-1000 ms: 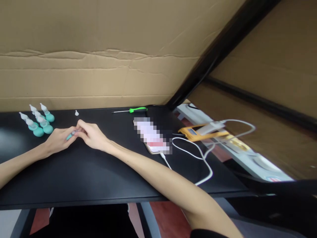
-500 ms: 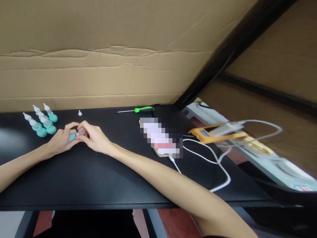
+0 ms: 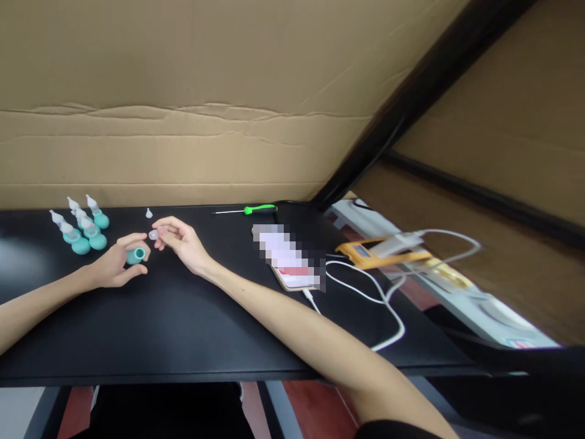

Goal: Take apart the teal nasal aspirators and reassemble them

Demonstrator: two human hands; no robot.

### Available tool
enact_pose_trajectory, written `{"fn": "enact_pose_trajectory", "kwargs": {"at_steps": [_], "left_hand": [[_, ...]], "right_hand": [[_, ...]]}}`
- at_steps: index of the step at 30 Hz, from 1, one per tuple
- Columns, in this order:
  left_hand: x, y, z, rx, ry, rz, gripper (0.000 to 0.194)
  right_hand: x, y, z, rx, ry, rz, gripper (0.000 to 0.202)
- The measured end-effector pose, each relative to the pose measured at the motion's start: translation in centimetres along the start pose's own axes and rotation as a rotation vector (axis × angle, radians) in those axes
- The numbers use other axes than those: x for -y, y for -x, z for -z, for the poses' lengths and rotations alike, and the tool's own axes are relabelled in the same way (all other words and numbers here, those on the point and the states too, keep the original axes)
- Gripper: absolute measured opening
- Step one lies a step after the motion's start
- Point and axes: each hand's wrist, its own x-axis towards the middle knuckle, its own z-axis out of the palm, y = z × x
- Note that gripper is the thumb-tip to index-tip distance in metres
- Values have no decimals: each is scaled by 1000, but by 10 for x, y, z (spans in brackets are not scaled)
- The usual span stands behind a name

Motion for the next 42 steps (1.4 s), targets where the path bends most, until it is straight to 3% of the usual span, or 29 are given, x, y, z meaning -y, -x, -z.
{"fn": "enact_pose_trajectory", "kwargs": {"at_steps": [3,6,11,15,22,35,42], "left_hand": [[-1,0,2,25,22,-21,54],[-1,-3,1,-27,41,31,50],[-1,-13,-2,-166,2,69,28],[4,-16,0,-231,1,166,29],[12,-16,3,-256,-8,355,58],[10,-19,2,-348,7,431,39],[10,-18,1,-348,0,412,35]], "right_hand": [[0,-1,1,-59,44,11,44],[-1,-6,7,-112,97,17,37],[-4,-26,33,-229,226,19,34],[-7,-51,52,-289,368,-16,26],[-13,-87,46,-194,646,28,23],[0,-91,31,2,1088,108,33],[28,-91,35,102,1317,-80,35]]}}
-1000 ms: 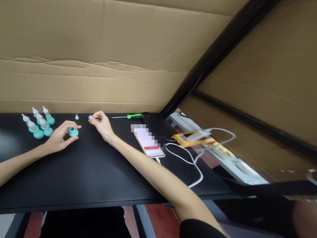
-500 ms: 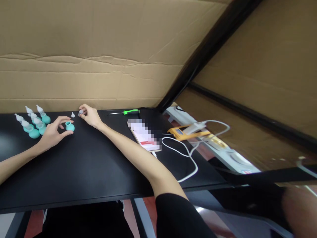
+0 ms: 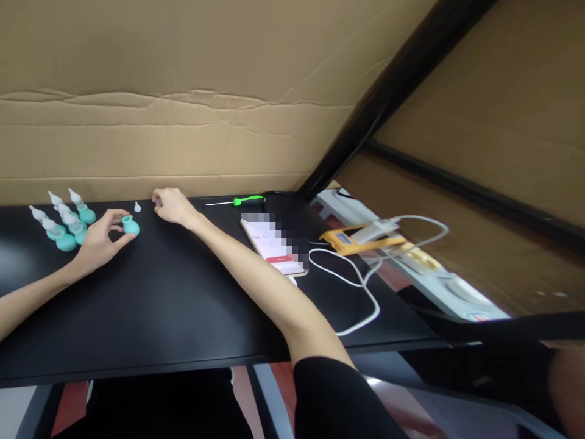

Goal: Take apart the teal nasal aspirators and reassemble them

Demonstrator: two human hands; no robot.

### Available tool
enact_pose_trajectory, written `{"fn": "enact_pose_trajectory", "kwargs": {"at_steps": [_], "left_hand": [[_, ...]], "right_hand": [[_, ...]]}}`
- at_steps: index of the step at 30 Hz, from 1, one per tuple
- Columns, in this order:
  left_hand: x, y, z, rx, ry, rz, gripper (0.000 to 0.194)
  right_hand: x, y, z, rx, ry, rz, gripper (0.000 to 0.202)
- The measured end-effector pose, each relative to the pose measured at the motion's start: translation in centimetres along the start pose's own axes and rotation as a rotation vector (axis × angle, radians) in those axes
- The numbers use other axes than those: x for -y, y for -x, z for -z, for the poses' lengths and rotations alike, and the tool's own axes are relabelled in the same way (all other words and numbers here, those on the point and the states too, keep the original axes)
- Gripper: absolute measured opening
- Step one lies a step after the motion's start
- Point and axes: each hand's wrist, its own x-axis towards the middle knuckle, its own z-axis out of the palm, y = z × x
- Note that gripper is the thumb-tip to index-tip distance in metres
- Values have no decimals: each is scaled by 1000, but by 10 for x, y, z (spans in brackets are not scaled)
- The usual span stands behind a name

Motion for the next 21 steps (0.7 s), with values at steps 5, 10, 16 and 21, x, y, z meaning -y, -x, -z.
{"fn": "enact_pose_trajectory", "kwargs": {"at_steps": [5,10,16,21], "left_hand": [[3,0,-1,-2,-72,-74,34],[6,-1,-1,0,-125,-109,39],[4,0,0,-4,-146,-112,51],[7,0,-2,8,-75,-105,56]], "right_hand": [[6,8,40,311,147,-73,23],[16,19,63,523,240,-51,31],[35,15,56,378,261,85,37],[56,-12,23,221,230,189,38]]}}
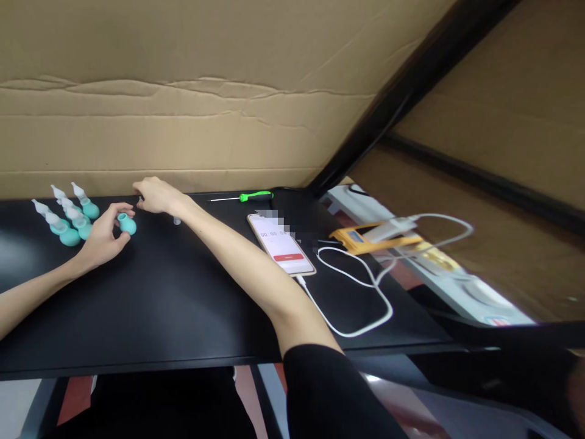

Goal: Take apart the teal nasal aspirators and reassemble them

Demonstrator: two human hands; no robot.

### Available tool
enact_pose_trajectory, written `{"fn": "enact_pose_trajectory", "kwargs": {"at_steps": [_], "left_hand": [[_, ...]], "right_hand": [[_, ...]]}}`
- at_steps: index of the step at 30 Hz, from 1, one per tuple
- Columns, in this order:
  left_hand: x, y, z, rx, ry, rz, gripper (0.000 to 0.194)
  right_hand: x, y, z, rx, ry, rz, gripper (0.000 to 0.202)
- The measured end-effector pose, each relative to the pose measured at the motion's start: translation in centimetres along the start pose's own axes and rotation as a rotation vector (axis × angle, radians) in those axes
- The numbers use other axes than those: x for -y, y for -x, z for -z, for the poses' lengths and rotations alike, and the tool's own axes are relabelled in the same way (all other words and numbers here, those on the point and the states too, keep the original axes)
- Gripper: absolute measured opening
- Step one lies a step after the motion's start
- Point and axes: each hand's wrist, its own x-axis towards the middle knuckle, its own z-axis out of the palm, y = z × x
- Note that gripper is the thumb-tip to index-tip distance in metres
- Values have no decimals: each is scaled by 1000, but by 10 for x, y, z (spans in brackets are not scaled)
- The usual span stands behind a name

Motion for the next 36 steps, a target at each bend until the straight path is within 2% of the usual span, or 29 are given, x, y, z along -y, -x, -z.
{"fn": "enact_pose_trajectory", "kwargs": {"at_steps": [3,5,8,9,11,13,15,17,20,26,31,33,36], "left_hand": [[0,1,1,26,89,-17,53],[-2,2,4,78,184,-59,53],[-8,4,8,179,352,-206,63],[-10,4,9,203,398,-266,68],[-13,5,10,234,445,-370,75],[-16,5,12,270,444,-443,81],[-19,6,14,307,402,-498,77],[-21,7,15,332,343,-548,62],[-23,10,17,359,294,-616,46],[-22,11,17,373,254,-649,44],[-21,9,19,426,210,-609,52],[-21,9,20,453,179,-598,57],[-23,8,21,477,162,-589,63]], "right_hand": [[5,-14,-4,50,1,-18,31],[5,-13,1,83,1,-30,28],[2,3,17,149,-3,-31,21],[1,11,24,200,-8,-23,19],[3,26,34,382,-20,25,17],[7,39,40,449,-17,142,16],[13,47,39,468,-35,260,15],[18,51,36,502,-39,314,16],[23,53,31,565,-34,302,14],[27,57,22,671,-34,278,9],[13,59,29,630,-111,316,28],[1,60,35,556,-145,328,34],[-16,59,41,394,-27,230,35]]}}
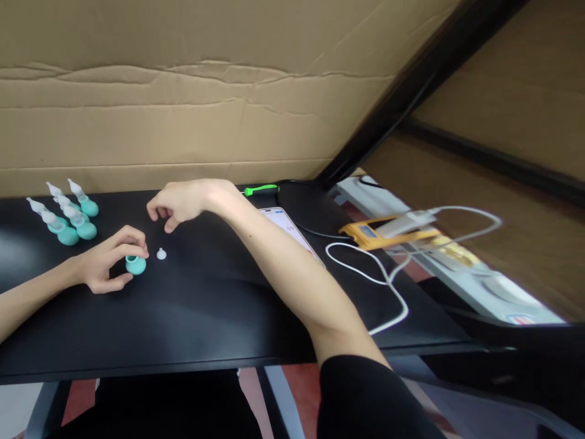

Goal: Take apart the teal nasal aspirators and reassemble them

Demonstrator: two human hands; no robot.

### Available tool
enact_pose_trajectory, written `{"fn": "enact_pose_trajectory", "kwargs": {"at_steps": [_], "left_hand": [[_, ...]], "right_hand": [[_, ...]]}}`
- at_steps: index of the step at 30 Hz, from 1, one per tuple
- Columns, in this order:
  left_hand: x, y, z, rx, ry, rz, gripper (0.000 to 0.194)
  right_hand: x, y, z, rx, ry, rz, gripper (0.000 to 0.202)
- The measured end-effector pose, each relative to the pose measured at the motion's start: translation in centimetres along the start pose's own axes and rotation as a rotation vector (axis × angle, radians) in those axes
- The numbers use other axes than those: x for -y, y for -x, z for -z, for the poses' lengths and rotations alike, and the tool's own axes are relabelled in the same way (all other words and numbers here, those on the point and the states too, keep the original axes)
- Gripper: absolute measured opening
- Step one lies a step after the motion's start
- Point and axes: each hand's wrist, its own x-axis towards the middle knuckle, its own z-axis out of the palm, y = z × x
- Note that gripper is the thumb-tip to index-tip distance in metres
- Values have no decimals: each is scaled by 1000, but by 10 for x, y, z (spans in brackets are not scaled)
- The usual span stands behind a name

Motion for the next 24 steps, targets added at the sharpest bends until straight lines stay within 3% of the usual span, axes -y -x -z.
{"fn": "enact_pose_trajectory", "kwargs": {"at_steps": [2,7,9,12,14,16,17,19,21,23,24], "left_hand": [[1,-1,2,-11,19,-8,62],[9,6,1,-120,71,-64,53],[11,11,-4,-208,84,-27,54],[9,10,-8,-432,48,126,63],[1,4,4,-583,10,174,66],[-11,-6,32,-659,30,107,57],[-17,-11,51,-638,67,98,53],[-28,-18,94,-427,69,206,41],[-32,-17,129,-160,-216,273,28],[-30,-8,146,19,-414,329,37],[-26,-1,146,46,-437,371,46]], "right_hand": [[-6,0,0,-30,72,-107,35],[-3,-6,-4,189,51,-243,21],[4,-6,-5,245,36,-216,20],[16,-5,-8,328,22,-177,24],[26,-5,-11,363,36,-179,27],[35,-5,-14,372,65,-193,29],[39,-5,-14,374,84,-204,29],[48,-4,-15,379,116,-236,29],[54,-1,-13,364,127,-272,30],[55,5,-11,304,111,-283,31],[54,8,-9,263,100,-277,31]]}}
